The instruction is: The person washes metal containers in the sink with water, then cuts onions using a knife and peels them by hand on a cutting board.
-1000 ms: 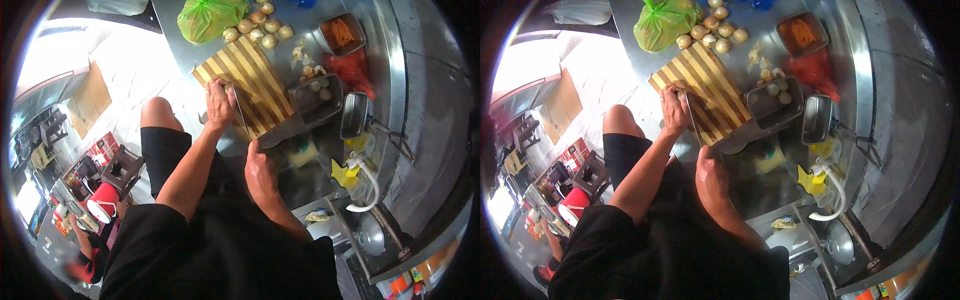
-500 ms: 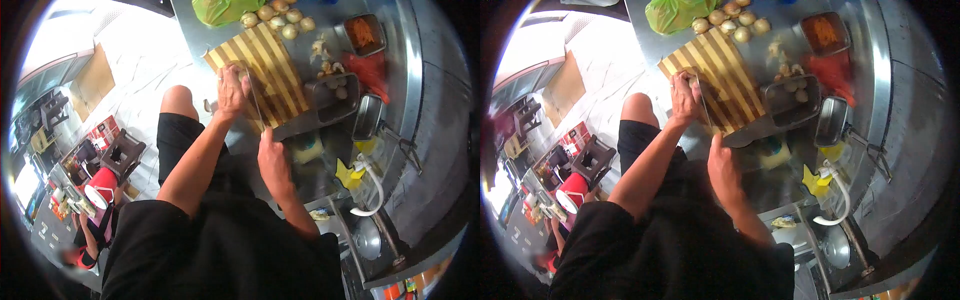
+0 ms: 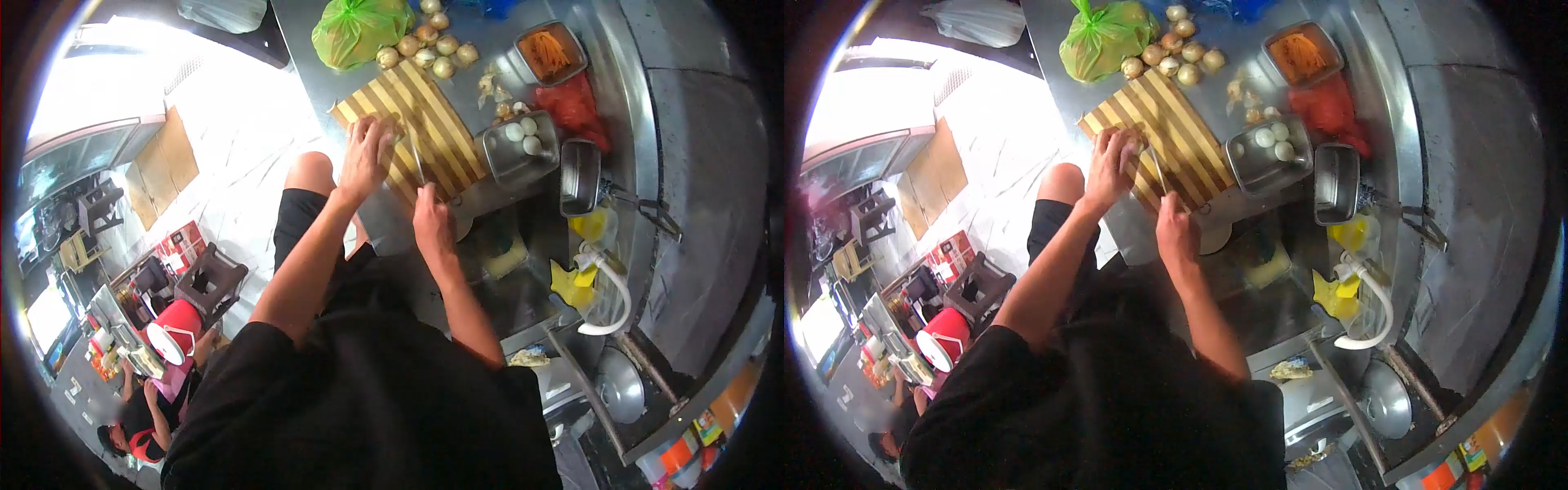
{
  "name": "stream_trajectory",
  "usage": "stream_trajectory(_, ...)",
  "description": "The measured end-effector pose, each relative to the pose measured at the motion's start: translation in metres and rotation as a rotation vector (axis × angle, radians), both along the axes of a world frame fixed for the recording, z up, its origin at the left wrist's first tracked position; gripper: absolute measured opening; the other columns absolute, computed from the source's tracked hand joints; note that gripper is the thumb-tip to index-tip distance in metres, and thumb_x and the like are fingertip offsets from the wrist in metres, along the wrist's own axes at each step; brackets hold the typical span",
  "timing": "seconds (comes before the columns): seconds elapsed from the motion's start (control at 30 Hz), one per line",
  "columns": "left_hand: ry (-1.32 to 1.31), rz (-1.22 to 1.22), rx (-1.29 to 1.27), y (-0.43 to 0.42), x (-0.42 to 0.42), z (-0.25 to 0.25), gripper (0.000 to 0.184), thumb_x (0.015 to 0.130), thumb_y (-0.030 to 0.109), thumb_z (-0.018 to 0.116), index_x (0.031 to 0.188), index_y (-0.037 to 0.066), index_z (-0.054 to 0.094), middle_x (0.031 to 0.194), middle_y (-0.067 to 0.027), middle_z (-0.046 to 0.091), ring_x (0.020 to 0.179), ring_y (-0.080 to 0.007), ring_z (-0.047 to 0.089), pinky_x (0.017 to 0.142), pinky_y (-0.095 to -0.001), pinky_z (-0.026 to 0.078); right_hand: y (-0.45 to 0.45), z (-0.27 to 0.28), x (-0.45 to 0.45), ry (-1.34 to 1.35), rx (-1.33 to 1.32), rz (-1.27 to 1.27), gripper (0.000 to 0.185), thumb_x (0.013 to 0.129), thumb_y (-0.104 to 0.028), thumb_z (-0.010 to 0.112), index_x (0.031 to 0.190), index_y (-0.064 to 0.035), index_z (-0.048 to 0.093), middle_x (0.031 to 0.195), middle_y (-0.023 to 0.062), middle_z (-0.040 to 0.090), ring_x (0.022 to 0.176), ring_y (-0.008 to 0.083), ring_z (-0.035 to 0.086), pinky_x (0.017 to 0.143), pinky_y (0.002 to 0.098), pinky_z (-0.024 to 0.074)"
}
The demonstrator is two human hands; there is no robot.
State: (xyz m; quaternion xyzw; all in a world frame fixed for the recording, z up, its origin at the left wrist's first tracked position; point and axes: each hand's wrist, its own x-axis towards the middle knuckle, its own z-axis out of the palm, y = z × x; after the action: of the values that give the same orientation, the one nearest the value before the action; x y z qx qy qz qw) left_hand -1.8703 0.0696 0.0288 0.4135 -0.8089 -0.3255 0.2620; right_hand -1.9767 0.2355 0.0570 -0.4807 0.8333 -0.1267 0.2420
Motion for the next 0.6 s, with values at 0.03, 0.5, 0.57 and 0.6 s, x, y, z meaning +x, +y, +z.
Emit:
stream_trajectory(0.03, -0.076, -0.068, -0.005, -0.004, 0.006, 0.015, 0.032, 0.097, 0.013, 0.062, 0.126, 0.0, 0.059, 0.126, -0.0194, 0.054, 0.119, -0.0407, 0.05, 0.104, -0.0472, 0.041, 0.01, 0.004, 0.002, 0.033, -0.038, -0.066, 0.015, 0.108, -0.022, 0.049, 0.105, -0.0071, 0.049, 0.068, 0.0256, 0.065, 0.067, 0.0413, 0.069, 0.053, 0.0483, 0.0548)
stream_trajectory(0.5, -0.5, -0.6, -0.313, -0.041, 0.024, -0.012, 0.039, 0.096, 0.011, 0.057, 0.133, 0.0, 0.051, 0.119, -0.0224, 0.055, 0.121, -0.0388, 0.052, 0.099, -0.0448, 0.049, 0.082, 0.018, 0.003, 0.035, 0.04, -0.264, 0.022, 0.109, -0.028, 0.048, 0.108, -0.0069, 0.051, 0.072, 0.0263, 0.067, 0.074, 0.0469, 0.068, 0.059, 0.0562, 0.0539)
stream_trajectory(0.57, -0.265, -0.453, -0.097, -0.033, 0.019, 0.011, 0.034, 0.098, 0.015, 0.058, 0.129, 0.002, 0.05, 0.117, -0.0215, 0.056, 0.12, -0.0399, 0.051, 0.099, -0.0489, 0.043, 0.083, 0.019, 0.003, -0.037, -0.077, -0.269, 0.021, 0.108, -0.028, 0.048, 0.107, -0.0068, 0.052, 0.072, 0.0269, 0.066, 0.073, 0.0474, 0.067, 0.059, 0.0562, 0.0526)
stream_trajectory(0.6, -0.216, -0.382, -0.102, -0.023, 0.015, 0.015, 0.035, 0.098, 0.017, 0.058, 0.129, 0.003, 0.05, 0.119, -0.0211, 0.057, 0.119, -0.04, 0.051, 0.1, -0.0496, 0.041, 0.081, 0.018, 0.004, -0.075, -0.139, -0.271, 0.021, 0.108, -0.027, 0.048, 0.107, -0.0067, 0.052, 0.072, 0.0272, 0.066, 0.072, 0.0476, 0.067, 0.059, 0.0562, 0.052)
